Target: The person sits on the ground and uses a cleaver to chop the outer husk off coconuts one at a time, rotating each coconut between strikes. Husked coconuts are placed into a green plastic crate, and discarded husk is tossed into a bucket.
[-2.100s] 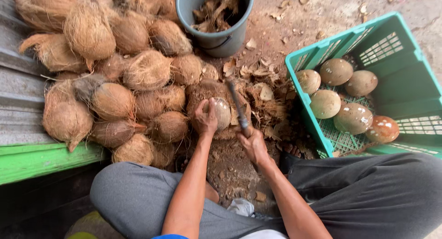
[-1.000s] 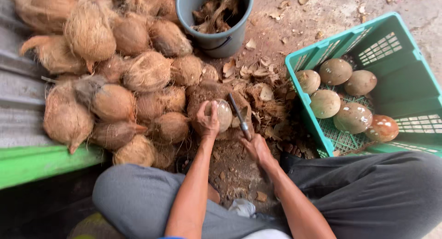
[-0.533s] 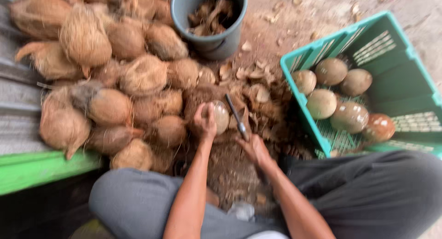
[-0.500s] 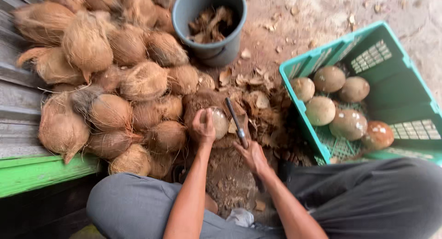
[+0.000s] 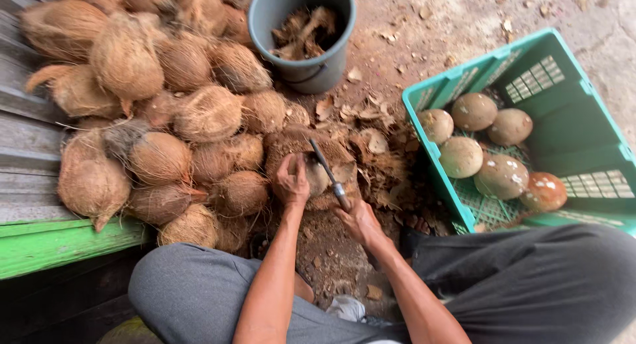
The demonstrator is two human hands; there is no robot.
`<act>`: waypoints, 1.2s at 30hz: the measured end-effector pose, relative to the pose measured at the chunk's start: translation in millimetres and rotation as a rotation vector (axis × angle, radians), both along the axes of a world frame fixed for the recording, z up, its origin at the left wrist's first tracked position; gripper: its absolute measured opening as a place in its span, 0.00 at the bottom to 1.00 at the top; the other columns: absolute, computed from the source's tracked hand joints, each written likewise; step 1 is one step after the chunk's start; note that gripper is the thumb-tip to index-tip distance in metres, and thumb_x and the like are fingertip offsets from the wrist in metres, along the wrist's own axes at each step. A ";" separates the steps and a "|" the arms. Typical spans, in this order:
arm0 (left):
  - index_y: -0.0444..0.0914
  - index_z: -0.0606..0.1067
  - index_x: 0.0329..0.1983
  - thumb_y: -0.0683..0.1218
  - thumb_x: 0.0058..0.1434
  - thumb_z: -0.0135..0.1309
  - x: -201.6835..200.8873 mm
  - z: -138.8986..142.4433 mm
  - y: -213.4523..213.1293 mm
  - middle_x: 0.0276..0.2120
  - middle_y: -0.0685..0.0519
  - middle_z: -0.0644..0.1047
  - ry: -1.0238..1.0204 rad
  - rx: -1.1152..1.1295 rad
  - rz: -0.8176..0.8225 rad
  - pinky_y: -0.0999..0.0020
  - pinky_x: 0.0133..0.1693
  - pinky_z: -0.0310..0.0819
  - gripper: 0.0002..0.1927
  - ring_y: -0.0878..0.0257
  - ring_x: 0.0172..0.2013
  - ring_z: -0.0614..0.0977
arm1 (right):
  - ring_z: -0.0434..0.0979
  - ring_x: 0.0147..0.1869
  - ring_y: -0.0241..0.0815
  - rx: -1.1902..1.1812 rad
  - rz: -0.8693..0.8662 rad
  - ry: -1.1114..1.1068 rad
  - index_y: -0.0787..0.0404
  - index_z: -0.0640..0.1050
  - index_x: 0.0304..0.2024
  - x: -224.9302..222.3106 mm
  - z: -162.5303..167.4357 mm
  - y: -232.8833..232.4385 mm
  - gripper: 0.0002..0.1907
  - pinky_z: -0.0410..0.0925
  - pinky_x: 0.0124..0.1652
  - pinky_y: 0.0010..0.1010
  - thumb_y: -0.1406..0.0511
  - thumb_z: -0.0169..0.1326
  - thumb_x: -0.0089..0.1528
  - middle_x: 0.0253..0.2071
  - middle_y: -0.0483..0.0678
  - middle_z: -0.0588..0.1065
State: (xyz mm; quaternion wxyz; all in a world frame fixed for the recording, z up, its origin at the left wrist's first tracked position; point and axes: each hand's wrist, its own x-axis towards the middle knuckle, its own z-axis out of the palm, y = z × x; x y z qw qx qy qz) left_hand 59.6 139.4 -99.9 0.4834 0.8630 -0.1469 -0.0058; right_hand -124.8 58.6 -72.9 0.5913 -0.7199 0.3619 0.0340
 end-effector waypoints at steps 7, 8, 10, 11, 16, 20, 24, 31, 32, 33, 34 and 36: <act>0.45 0.82 0.45 0.68 0.66 0.49 3.8 4.8 1.8 0.33 0.53 0.81 0.068 0.070 -0.018 0.60 0.30 0.77 0.25 0.62 0.31 0.80 | 0.60 0.17 0.35 0.384 0.029 0.039 0.58 0.69 0.27 -6.0 -3.7 -24.3 0.18 0.57 0.19 0.34 0.57 0.60 0.65 0.16 0.42 0.62; 0.46 0.82 0.44 0.67 0.63 0.49 4.4 5.7 1.4 0.31 0.53 0.81 0.142 0.104 0.006 0.61 0.28 0.77 0.25 0.63 0.27 0.80 | 0.60 0.16 0.34 0.548 -0.040 0.044 0.57 0.67 0.27 -6.5 -2.8 -25.4 0.19 0.56 0.18 0.33 0.58 0.61 0.65 0.16 0.40 0.63; 0.45 0.81 0.43 0.67 0.63 0.49 5.5 7.6 0.7 0.30 0.53 0.80 0.157 0.052 -0.040 0.62 0.27 0.76 0.24 0.63 0.26 0.80 | 0.60 0.15 0.32 0.624 -0.076 -0.017 0.56 0.68 0.28 -7.1 -0.3 -24.4 0.17 0.55 0.16 0.30 0.59 0.60 0.65 0.15 0.39 0.62; 0.45 0.81 0.42 0.67 0.63 0.50 5.8 8.7 0.6 0.30 0.53 0.80 0.154 0.021 -0.064 0.62 0.26 0.76 0.24 0.63 0.26 0.80 | 0.59 0.14 0.31 0.656 -0.090 -0.057 0.56 0.68 0.28 -7.2 1.2 -22.2 0.16 0.55 0.15 0.29 0.59 0.60 0.65 0.15 0.38 0.62; 0.46 0.81 0.41 0.68 0.65 0.48 4.0 11.4 0.9 0.29 0.55 0.79 0.031 0.101 -0.074 0.64 0.27 0.76 0.24 0.65 0.26 0.79 | 0.63 0.19 0.31 0.172 -0.046 -0.041 0.56 0.70 0.27 -4.5 8.3 -3.7 0.16 0.61 0.21 0.33 0.57 0.57 0.65 0.17 0.38 0.65; 0.46 0.81 0.43 0.68 0.66 0.48 1.9 11.5 -0.3 0.35 0.55 0.80 0.038 0.029 -0.047 0.65 0.27 0.79 0.25 0.65 0.29 0.80 | 0.62 0.22 0.33 -0.048 -0.087 -0.147 0.60 0.69 0.25 -0.1 9.1 6.3 0.22 0.62 0.25 0.35 0.55 0.58 0.66 0.18 0.41 0.65; 0.47 0.80 0.45 0.68 0.65 0.47 1.4 9.8 -2.3 0.34 0.54 0.81 0.130 0.081 -0.025 0.64 0.28 0.78 0.24 0.63 0.28 0.81 | 0.61 0.20 0.35 0.159 -0.109 0.023 0.59 0.70 0.28 1.3 4.8 9.0 0.19 0.60 0.23 0.35 0.54 0.56 0.67 0.19 0.41 0.64; 0.46 0.75 0.60 0.72 0.60 0.50 -1.9 10.9 0.8 0.56 0.44 0.77 0.114 0.149 -0.033 0.48 0.51 0.75 0.34 0.50 0.56 0.77 | 0.62 0.17 0.36 0.292 -0.115 0.124 0.61 0.70 0.29 -2.6 -1.3 4.6 0.21 0.60 0.20 0.35 0.53 0.56 0.67 0.16 0.43 0.63; 0.47 0.74 0.61 0.74 0.58 0.51 -2.0 8.4 3.0 0.59 0.43 0.75 0.091 0.186 -0.018 0.45 0.53 0.75 0.37 0.48 0.60 0.75 | 0.63 0.17 0.36 0.257 -0.107 0.148 0.62 0.69 0.29 -2.9 -2.5 2.8 0.22 0.61 0.20 0.35 0.52 0.56 0.67 0.16 0.44 0.64; 0.44 0.71 0.64 0.75 0.53 0.54 -2.0 7.9 5.2 0.60 0.38 0.72 -0.042 0.177 -0.082 0.41 0.53 0.71 0.43 0.45 0.61 0.72 | 0.63 0.17 0.36 0.204 -0.089 0.160 0.61 0.70 0.30 -3.2 -4.5 0.7 0.21 0.61 0.20 0.35 0.52 0.56 0.67 0.17 0.43 0.64; 0.42 0.67 0.68 0.76 0.49 0.57 -2.0 8.2 7.4 0.61 0.33 0.69 -0.171 0.172 -0.144 0.37 0.53 0.68 0.51 0.42 0.61 0.69 | 0.63 0.18 0.35 0.155 -0.072 0.177 0.60 0.71 0.31 -3.2 -4.5 -1.8 0.20 0.60 0.21 0.35 0.52 0.57 0.66 0.17 0.42 0.64; 0.40 0.64 0.73 0.76 0.46 0.60 -1.4 9.0 11.6 0.62 0.30 0.68 -0.233 0.176 -0.227 0.34 0.56 0.66 0.57 0.40 0.62 0.69 | 0.63 0.18 0.35 0.150 -0.099 0.183 0.58 0.73 0.32 -3.3 -3.7 -7.8 0.18 0.60 0.21 0.34 0.52 0.57 0.66 0.18 0.41 0.65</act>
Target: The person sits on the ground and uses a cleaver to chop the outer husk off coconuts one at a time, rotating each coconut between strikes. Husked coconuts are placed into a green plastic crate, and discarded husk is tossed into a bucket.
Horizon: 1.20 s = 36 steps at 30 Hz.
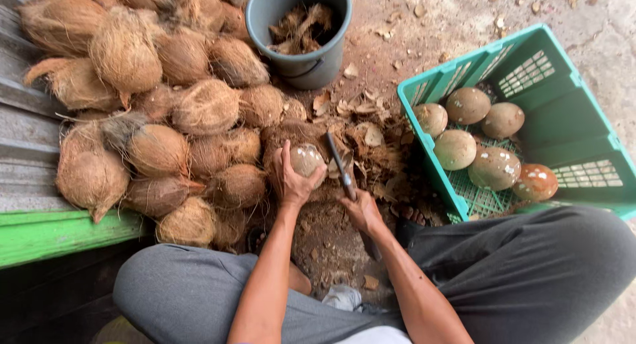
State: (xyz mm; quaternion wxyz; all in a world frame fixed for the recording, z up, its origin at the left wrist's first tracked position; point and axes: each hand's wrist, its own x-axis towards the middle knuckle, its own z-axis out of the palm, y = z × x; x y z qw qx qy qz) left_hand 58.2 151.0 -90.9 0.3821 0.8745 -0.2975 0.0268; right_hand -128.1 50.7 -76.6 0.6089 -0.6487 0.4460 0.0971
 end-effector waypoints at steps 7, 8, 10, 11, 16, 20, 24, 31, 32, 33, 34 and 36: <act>0.46 0.70 0.66 0.75 0.50 0.56 2.0 3.3 -3.5 0.56 0.45 0.74 0.542 -0.167 0.234 0.53 0.45 0.81 0.46 0.50 0.50 0.81 | 0.66 0.20 0.33 -0.140 -0.300 -0.170 0.61 0.74 0.31 -6.5 10.1 -21.9 0.17 0.63 0.22 0.31 0.55 0.57 0.66 0.19 0.42 0.69; 0.46 0.72 0.64 0.75 0.51 0.56 1.0 3.1 -7.4 0.53 0.47 0.75 0.535 -0.123 0.277 0.55 0.42 0.83 0.44 0.52 0.46 0.83 | 0.67 0.21 0.32 -0.175 -0.321 -0.229 0.65 0.73 0.30 -7.7 11.7 -22.4 0.21 0.64 0.22 0.30 0.55 0.58 0.67 0.20 0.43 0.69; 0.43 0.71 0.60 0.71 0.51 0.57 -2.1 2.6 -16.4 0.49 0.47 0.75 0.616 -0.183 0.340 0.56 0.37 0.81 0.41 0.54 0.41 0.81 | 0.67 0.20 0.34 -0.135 -0.316 -0.219 0.66 0.72 0.31 -8.7 14.4 -19.4 0.21 0.62 0.22 0.32 0.56 0.58 0.67 0.20 0.44 0.69; 0.42 0.70 0.58 0.70 0.50 0.58 -4.3 2.2 -21.2 0.47 0.48 0.74 0.648 -0.223 0.370 0.56 0.34 0.80 0.39 0.54 0.39 0.81 | 0.67 0.20 0.35 -0.122 -0.310 -0.225 0.66 0.72 0.31 -8.5 15.3 -15.9 0.21 0.62 0.21 0.33 0.56 0.58 0.67 0.20 0.45 0.69; 0.41 0.69 0.62 0.63 0.59 0.60 -17.6 -1.1 -39.2 0.49 0.48 0.72 0.479 -0.270 0.420 0.63 0.39 0.80 0.34 0.60 0.43 0.77 | 0.68 0.22 0.34 -0.108 -0.144 -0.204 0.58 0.77 0.32 -2.3 14.9 12.4 0.14 0.66 0.24 0.35 0.56 0.54 0.65 0.23 0.41 0.72; 0.41 0.66 0.64 0.61 0.56 0.60 -20.5 -2.4 -43.1 0.46 0.49 0.74 0.604 -0.463 0.437 0.60 0.39 0.80 0.37 0.60 0.41 0.78 | 0.67 0.21 0.35 -0.012 -0.027 -0.059 0.55 0.77 0.34 0.9 12.0 21.6 0.09 0.64 0.25 0.38 0.58 0.54 0.64 0.20 0.44 0.69; 0.37 0.72 0.59 0.62 0.62 0.60 -13.5 -0.7 -37.9 0.45 0.48 0.76 0.300 -0.314 0.318 0.59 0.43 0.81 0.31 0.58 0.43 0.80 | 0.64 0.20 0.35 0.037 0.037 -0.053 0.59 0.75 0.31 -3.9 10.9 6.6 0.16 0.61 0.22 0.35 0.55 0.58 0.66 0.18 0.43 0.67; 0.37 0.75 0.58 0.66 0.57 0.56 2.4 5.1 -31.6 0.39 0.49 0.79 0.412 -0.237 0.262 0.60 0.36 0.80 0.36 0.58 0.37 0.82 | 0.59 0.18 0.33 0.146 0.141 -0.223 0.61 0.67 0.25 -12.1 9.9 -22.3 0.21 0.55 0.19 0.31 0.59 0.59 0.66 0.17 0.42 0.63; 0.38 0.75 0.59 0.67 0.56 0.56 2.8 5.1 -31.9 0.39 0.49 0.80 0.412 -0.159 0.300 0.60 0.35 0.80 0.36 0.58 0.37 0.82 | 0.59 0.18 0.33 0.133 0.160 -0.231 0.61 0.65 0.25 -11.7 9.8 -21.7 0.22 0.55 0.20 0.31 0.59 0.60 0.67 0.18 0.42 0.63; 0.37 0.74 0.59 0.67 0.56 0.56 3.0 4.9 -32.4 0.41 0.48 0.78 0.427 -0.208 0.314 0.60 0.35 0.81 0.37 0.58 0.38 0.82 | 0.61 0.20 0.31 0.120 0.138 -0.280 0.57 0.70 0.28 -10.9 9.8 -19.8 0.15 0.57 0.21 0.30 0.61 0.59 0.66 0.19 0.40 0.66; 0.36 0.73 0.59 0.67 0.56 0.57 2.2 6.0 -33.3 0.43 0.46 0.77 0.441 -0.262 0.320 0.60 0.35 0.81 0.37 0.57 0.39 0.81 | 0.64 0.21 0.29 0.099 0.109 -0.331 0.54 0.74 0.31 -9.9 10.0 -17.0 0.08 0.60 0.22 0.28 0.62 0.57 0.65 0.20 0.38 0.68; 0.34 0.72 0.59 0.67 0.57 0.58 0.0 3.3 -34.9 0.44 0.45 0.76 0.447 -0.328 0.313 0.60 0.36 0.82 0.39 0.57 0.40 0.81 | 0.65 0.20 0.30 0.087 0.036 -0.282 0.53 0.75 0.31 -7.2 11.1 -9.8 0.08 0.62 0.21 0.29 0.61 0.57 0.64 0.20 0.39 0.69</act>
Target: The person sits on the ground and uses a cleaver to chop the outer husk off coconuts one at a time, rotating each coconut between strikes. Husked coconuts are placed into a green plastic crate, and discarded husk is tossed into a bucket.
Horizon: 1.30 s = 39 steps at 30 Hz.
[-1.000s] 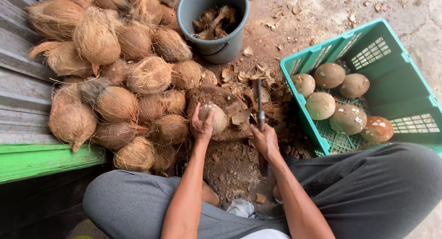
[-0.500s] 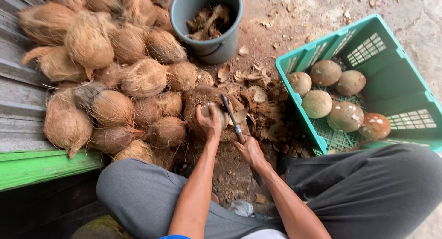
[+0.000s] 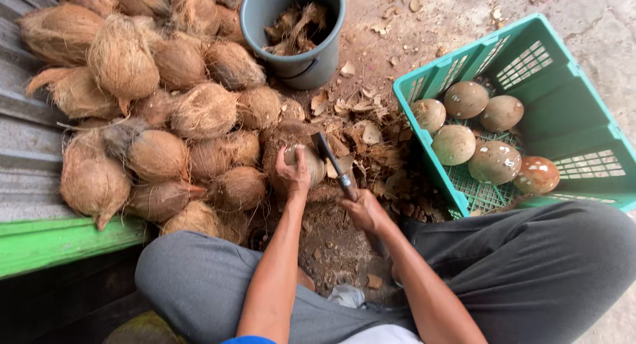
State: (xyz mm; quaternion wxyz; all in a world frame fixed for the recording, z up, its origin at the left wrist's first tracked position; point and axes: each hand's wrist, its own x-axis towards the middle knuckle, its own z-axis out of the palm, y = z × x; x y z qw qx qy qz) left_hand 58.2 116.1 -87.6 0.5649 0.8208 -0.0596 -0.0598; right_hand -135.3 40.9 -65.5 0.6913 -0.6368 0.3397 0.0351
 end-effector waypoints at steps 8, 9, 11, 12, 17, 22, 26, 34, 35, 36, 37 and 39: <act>0.38 0.74 0.57 0.69 0.57 0.52 -8.9 -6.4 1.1 0.41 0.49 0.76 0.022 0.117 0.041 0.60 0.31 0.79 0.37 0.60 0.34 0.79 | 0.63 0.16 0.34 -0.019 -0.294 -0.196 0.59 0.68 0.27 10.4 2.0 23.0 0.20 0.60 0.16 0.33 0.56 0.56 0.67 0.18 0.41 0.67; 0.39 0.75 0.55 0.69 0.58 0.54 -8.6 -6.3 1.9 0.41 0.49 0.77 -0.066 0.203 0.053 0.58 0.32 0.77 0.34 0.60 0.35 0.79 | 0.63 0.16 0.35 0.083 -0.228 -0.013 0.57 0.69 0.28 11.3 1.4 24.0 0.17 0.61 0.16 0.33 0.57 0.57 0.66 0.18 0.41 0.68; 0.42 0.79 0.52 0.69 0.61 0.56 -7.2 -5.3 3.1 0.41 0.50 0.78 -0.237 0.383 0.063 0.55 0.35 0.73 0.30 0.58 0.39 0.78 | 0.64 0.15 0.39 0.290 -0.108 0.364 0.54 0.72 0.31 12.2 -0.4 25.1 0.11 0.64 0.18 0.35 0.60 0.58 0.64 0.18 0.43 0.68; 0.42 0.77 0.49 0.70 0.60 0.55 -5.9 -4.4 3.6 0.40 0.49 0.78 -0.124 0.248 0.036 0.55 0.34 0.75 0.31 0.56 0.36 0.78 | 0.64 0.15 0.39 0.243 -0.090 0.308 0.57 0.70 0.29 12.4 -1.3 25.1 0.15 0.63 0.18 0.36 0.59 0.58 0.65 0.17 0.44 0.67; 0.47 0.72 0.47 0.75 0.51 0.54 2.7 1.9 9.0 0.40 0.53 0.76 0.135 0.145 -0.023 0.55 0.36 0.79 0.33 0.59 0.38 0.81 | 0.65 0.18 0.38 -0.083 -0.018 0.190 0.63 0.74 0.28 12.0 -5.2 24.9 0.16 0.62 0.21 0.37 0.59 0.59 0.65 0.16 0.47 0.66; 0.44 0.70 0.51 0.73 0.40 0.64 10.9 3.1 19.1 0.43 0.51 0.73 -0.015 0.203 -0.143 0.52 0.39 0.77 0.43 0.55 0.43 0.79 | 0.67 0.21 0.37 -0.189 0.034 0.205 0.66 0.75 0.30 11.0 -6.6 20.3 0.17 0.63 0.24 0.36 0.59 0.61 0.63 0.18 0.46 0.68; 0.47 0.72 0.45 0.75 0.33 0.61 15.0 2.9 23.9 0.40 0.57 0.76 0.121 0.157 -0.147 0.52 0.38 0.79 0.41 0.58 0.39 0.82 | 0.63 0.19 0.34 -0.070 0.137 0.106 0.59 0.79 0.33 10.6 -3.6 9.0 0.11 0.60 0.22 0.35 0.58 0.60 0.63 0.18 0.42 0.65; 0.43 0.75 0.49 0.75 0.40 0.62 24.4 4.8 26.6 0.37 0.52 0.76 -0.040 0.268 -0.200 0.54 0.38 0.73 0.42 0.56 0.39 0.79 | 0.61 0.15 0.33 0.290 0.120 0.101 0.59 0.68 0.26 4.9 1.6 -11.4 0.18 0.56 0.16 0.32 0.61 0.63 0.62 0.15 0.41 0.64; 0.43 0.74 0.49 0.75 0.39 0.61 26.7 5.8 27.8 0.38 0.53 0.77 -0.036 0.278 -0.211 0.54 0.38 0.73 0.43 0.57 0.40 0.79 | 0.60 0.14 0.33 0.367 0.098 0.085 0.58 0.68 0.26 3.4 1.8 -12.2 0.17 0.55 0.15 0.32 0.61 0.63 0.62 0.14 0.41 0.62; 0.43 0.74 0.49 0.76 0.38 0.61 29.0 7.1 29.0 0.38 0.53 0.77 0.038 0.231 -0.251 0.54 0.37 0.76 0.44 0.57 0.39 0.81 | 0.60 0.14 0.34 0.400 0.110 0.110 0.57 0.68 0.26 1.8 1.7 -12.5 0.17 0.57 0.15 0.33 0.61 0.63 0.62 0.14 0.41 0.63; 0.43 0.75 0.48 0.77 0.37 0.60 31.2 8.1 30.2 0.38 0.53 0.78 0.114 0.185 -0.294 0.54 0.36 0.78 0.45 0.57 0.38 0.83 | 0.61 0.13 0.35 0.435 0.118 0.136 0.56 0.68 0.26 0.5 1.5 -12.2 0.17 0.59 0.16 0.34 0.62 0.62 0.62 0.14 0.42 0.64; 0.42 0.75 0.49 0.77 0.37 0.60 34.0 8.3 32.3 0.40 0.52 0.79 0.161 0.124 -0.368 0.54 0.38 0.81 0.45 0.56 0.39 0.84 | 0.63 0.13 0.36 0.390 0.119 0.176 0.56 0.67 0.26 -1.6 0.6 -10.6 0.17 0.61 0.16 0.34 0.62 0.62 0.62 0.14 0.42 0.65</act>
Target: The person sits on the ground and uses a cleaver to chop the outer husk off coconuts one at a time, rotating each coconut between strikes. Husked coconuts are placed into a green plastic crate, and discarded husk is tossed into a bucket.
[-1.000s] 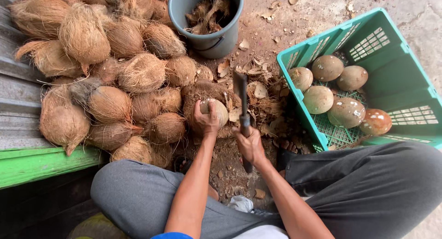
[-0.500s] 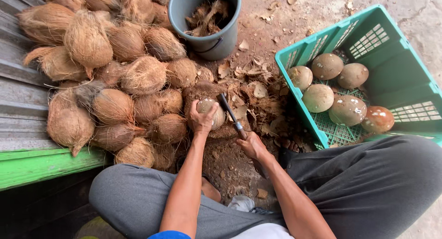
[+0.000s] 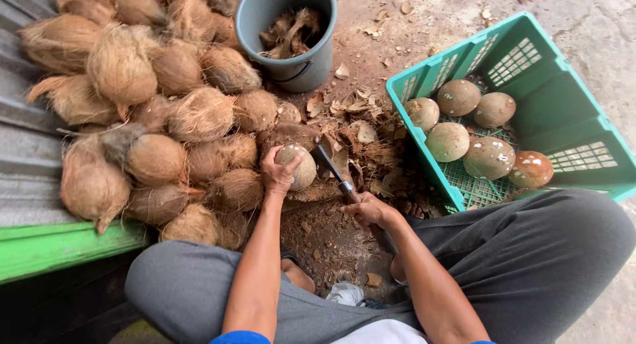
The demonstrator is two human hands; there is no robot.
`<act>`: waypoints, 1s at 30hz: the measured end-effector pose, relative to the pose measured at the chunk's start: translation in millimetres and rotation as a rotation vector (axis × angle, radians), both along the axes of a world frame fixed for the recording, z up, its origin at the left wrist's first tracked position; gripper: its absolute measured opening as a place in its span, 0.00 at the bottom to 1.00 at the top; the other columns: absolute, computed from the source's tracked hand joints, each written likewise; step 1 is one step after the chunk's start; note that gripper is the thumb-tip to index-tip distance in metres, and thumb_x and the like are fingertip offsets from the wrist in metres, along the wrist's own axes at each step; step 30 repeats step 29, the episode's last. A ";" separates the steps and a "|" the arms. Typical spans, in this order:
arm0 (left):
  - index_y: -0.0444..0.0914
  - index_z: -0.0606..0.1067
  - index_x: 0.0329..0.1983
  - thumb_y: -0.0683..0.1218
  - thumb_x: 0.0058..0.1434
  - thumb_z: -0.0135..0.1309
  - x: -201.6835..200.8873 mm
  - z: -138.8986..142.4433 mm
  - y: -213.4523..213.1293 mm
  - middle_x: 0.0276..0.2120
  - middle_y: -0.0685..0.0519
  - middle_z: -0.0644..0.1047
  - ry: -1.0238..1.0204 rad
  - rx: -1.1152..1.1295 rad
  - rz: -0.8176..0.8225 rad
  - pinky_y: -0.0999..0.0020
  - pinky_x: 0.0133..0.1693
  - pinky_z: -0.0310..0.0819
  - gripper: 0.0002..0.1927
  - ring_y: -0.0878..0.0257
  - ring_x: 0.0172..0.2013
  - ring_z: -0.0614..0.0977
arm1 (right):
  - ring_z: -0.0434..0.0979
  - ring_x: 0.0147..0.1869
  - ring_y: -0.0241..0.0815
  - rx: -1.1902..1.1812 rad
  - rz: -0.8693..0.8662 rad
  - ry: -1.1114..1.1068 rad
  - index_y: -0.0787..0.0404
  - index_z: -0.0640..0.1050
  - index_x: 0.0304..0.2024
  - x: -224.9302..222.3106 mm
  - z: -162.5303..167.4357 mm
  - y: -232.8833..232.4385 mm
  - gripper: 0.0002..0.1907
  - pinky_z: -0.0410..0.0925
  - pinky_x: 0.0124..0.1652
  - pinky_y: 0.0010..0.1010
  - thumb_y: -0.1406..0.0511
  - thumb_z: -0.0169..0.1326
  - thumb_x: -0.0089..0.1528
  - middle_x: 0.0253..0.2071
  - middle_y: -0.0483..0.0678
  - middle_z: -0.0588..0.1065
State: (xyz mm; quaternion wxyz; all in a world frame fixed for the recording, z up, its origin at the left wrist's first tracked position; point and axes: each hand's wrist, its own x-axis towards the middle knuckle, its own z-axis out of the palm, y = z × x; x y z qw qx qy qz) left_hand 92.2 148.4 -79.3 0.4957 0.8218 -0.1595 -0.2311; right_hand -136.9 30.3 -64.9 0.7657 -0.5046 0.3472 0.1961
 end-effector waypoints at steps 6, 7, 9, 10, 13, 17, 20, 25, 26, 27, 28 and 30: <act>0.46 0.73 0.57 0.73 0.44 0.64 -11.2 -6.4 1.1 0.48 0.46 0.77 -0.243 0.202 0.176 0.48 0.41 0.79 0.43 0.52 0.46 0.81 | 0.65 0.16 0.35 -0.215 0.047 -0.055 0.58 0.68 0.26 2.7 -4.6 10.7 0.18 0.64 0.18 0.31 0.59 0.61 0.64 0.17 0.43 0.68; 0.46 0.72 0.60 0.71 0.47 0.66 -15.2 -8.2 1.4 0.52 0.45 0.75 -0.436 0.247 0.206 0.46 0.41 0.78 0.42 0.49 0.48 0.80 | 0.65 0.17 0.35 -0.215 0.039 -0.066 0.60 0.69 0.27 3.4 -5.2 11.2 0.18 0.64 0.18 0.31 0.59 0.61 0.64 0.18 0.44 0.68; 0.44 0.70 0.62 0.70 0.46 0.69 -22.4 -11.6 3.3 0.54 0.43 0.72 -0.644 0.283 0.208 0.42 0.42 0.76 0.45 0.44 0.51 0.78 | 0.67 0.18 0.35 -0.350 0.080 -0.061 0.61 0.73 0.32 3.8 -6.5 10.0 0.15 0.64 0.20 0.31 0.59 0.62 0.64 0.19 0.45 0.70; 0.42 0.68 0.61 0.71 0.42 0.70 -25.0 -13.0 5.0 0.54 0.41 0.71 -0.664 0.268 0.181 0.40 0.43 0.75 0.49 0.43 0.51 0.77 | 0.68 0.20 0.34 -0.492 0.126 -0.051 0.61 0.76 0.35 3.8 -6.8 8.3 0.13 0.64 0.21 0.30 0.59 0.62 0.63 0.19 0.46 0.71; 0.42 0.66 0.58 0.69 0.40 0.69 -28.3 -14.9 11.0 0.55 0.41 0.70 -0.256 -0.058 0.110 0.43 0.46 0.78 0.48 0.45 0.51 0.80 | 0.68 0.21 0.38 -0.577 -0.027 0.058 0.59 0.82 0.43 0.7 -5.3 -2.3 0.11 0.64 0.22 0.36 0.60 0.58 0.63 0.22 0.46 0.75; 0.45 0.72 0.61 0.67 0.42 0.62 -25.1 -15.1 14.3 0.57 0.42 0.74 0.040 -0.071 0.040 0.45 0.50 0.82 0.43 0.45 0.53 0.82 | 0.75 0.25 0.37 -0.808 -0.448 0.014 0.63 0.80 0.40 -8.0 -3.1 -23.6 0.12 0.67 0.25 0.35 0.61 0.57 0.62 0.23 0.44 0.75; 0.43 0.76 0.60 0.69 0.51 0.54 -20.2 -14.8 9.0 0.59 0.41 0.71 -0.206 -0.004 0.118 0.42 0.48 0.77 0.39 0.44 0.55 0.78 | 0.70 0.23 0.38 -0.669 -0.617 0.079 0.68 0.75 0.32 -13.6 2.4 -34.8 0.20 0.64 0.24 0.36 0.56 0.60 0.66 0.21 0.45 0.71; 0.42 0.75 0.62 0.70 0.57 0.49 -10.3 -10.7 -4.6 0.58 0.44 0.77 -0.289 0.076 0.153 0.46 0.52 0.76 0.38 0.48 0.57 0.80 | 0.68 0.22 0.35 -0.635 -0.424 -0.020 0.62 0.74 0.29 -7.2 15.1 -23.1 0.17 0.63 0.24 0.35 0.55 0.59 0.64 0.19 0.43 0.69; 0.42 0.74 0.64 0.69 0.60 0.49 -8.8 -8.0 -6.5 0.61 0.44 0.78 -0.337 0.078 0.158 0.46 0.55 0.76 0.38 0.48 0.58 0.80 | 0.67 0.22 0.35 -0.601 -0.368 -0.022 0.59 0.75 0.31 -2.8 17.8 -16.4 0.15 0.63 0.24 0.34 0.55 0.58 0.63 0.19 0.42 0.69; 0.42 0.74 0.63 0.70 0.57 0.50 -6.9 -8.5 -7.2 0.60 0.43 0.77 -0.283 0.095 0.166 0.46 0.54 0.77 0.38 0.49 0.57 0.80 | 0.67 0.21 0.35 -0.574 -0.316 -0.031 0.56 0.77 0.32 2.7 20.4 -8.3 0.13 0.62 0.23 0.34 0.54 0.58 0.62 0.19 0.41 0.70; 0.43 0.75 0.62 0.70 0.53 0.52 -5.6 -7.9 -7.5 0.59 0.43 0.77 -0.228 0.111 0.171 0.46 0.53 0.78 0.39 0.49 0.56 0.81 | 0.66 0.21 0.35 -0.549 -0.268 -0.040 0.53 0.79 0.33 9.3 22.9 0.9 0.11 0.62 0.23 0.34 0.54 0.58 0.62 0.19 0.40 0.70; 0.44 0.75 0.61 0.70 0.50 0.53 -4.7 -6.7 -7.3 0.58 0.43 0.77 -0.166 0.134 0.173 0.47 0.52 0.79 0.40 0.49 0.55 0.81 | 0.65 0.21 0.35 -0.563 -0.241 -0.041 0.57 0.77 0.34 16.9 25.3 11.3 0.16 0.62 0.24 0.34 0.52 0.59 0.64 0.20 0.42 0.69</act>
